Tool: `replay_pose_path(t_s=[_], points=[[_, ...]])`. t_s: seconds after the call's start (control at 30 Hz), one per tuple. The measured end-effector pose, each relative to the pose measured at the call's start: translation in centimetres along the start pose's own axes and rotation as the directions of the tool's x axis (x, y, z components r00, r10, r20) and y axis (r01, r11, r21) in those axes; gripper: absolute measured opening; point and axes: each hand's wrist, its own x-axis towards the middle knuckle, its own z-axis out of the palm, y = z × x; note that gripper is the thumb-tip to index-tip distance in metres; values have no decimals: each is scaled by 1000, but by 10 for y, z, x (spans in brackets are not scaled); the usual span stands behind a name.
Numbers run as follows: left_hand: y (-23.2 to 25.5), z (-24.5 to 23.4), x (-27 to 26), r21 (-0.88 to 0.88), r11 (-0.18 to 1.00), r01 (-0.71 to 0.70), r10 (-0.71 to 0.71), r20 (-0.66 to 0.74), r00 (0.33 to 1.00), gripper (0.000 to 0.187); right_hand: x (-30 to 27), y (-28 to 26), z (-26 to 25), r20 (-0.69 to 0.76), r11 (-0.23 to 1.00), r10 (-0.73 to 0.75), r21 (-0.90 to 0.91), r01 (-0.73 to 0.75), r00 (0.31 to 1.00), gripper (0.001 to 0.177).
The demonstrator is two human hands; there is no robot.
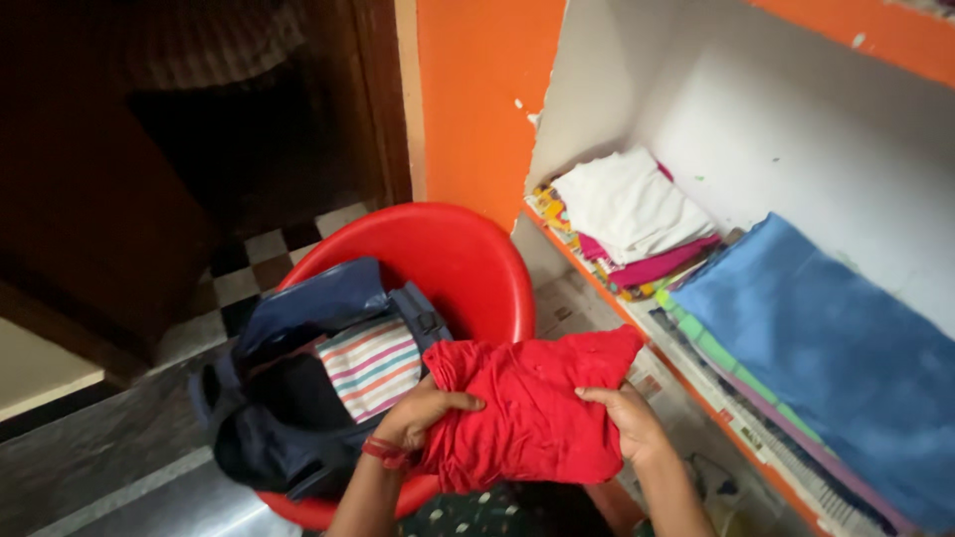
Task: The person removes several folded garments and fabrics from a blue duffel bag resting on a red chair and organizes them onto a storage shelf, then picks up a large packaged item from a bed.
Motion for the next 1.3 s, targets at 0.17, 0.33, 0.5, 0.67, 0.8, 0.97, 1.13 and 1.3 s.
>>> replay_pose_path(t_s=[0.17, 0.33, 0.5, 0.67, 0.8, 0.97, 1.13, 1.3], points=[[44, 24, 57, 330, 936, -117, 75, 137, 988, 61, 24, -63, -7, -25, 994, -104, -27, 103, 994, 56], [148, 109, 172, 547, 688, -477, 389, 276, 879, 57, 60, -172, -18, -81, 811, -584, -7, 585, 808, 59], [188, 185, 286, 820, -29, -571, 966, 171, 196, 69, 138, -229, -48, -408, 623, -718, -16, 782, 563, 72], [82, 164, 341, 871, -37, -490, 867, 272, 417, 80, 225, -191, -111, -515, 944, -275, 14, 329, 812, 72], [31, 138, 353, 921, 57, -387, 690, 243, 682, 76, 230, -166, -122, -516, 875, -471, -172, 453, 715, 92], [18, 142, 358, 954, -24, -300, 496, 272, 825, 80, 193, -167, -73, -21, 46, -949, -996, 72, 315, 114], [8, 136, 346, 974, 22, -227, 271, 212, 939, 91, 210, -146, -55, 16, -116, -811, -984, -135, 585, 100], [-24, 108, 362, 954, 121, -274, 268, 234, 934, 71, 224, -129, -70, -78, -111, -691, -971, -213, 719, 97]])
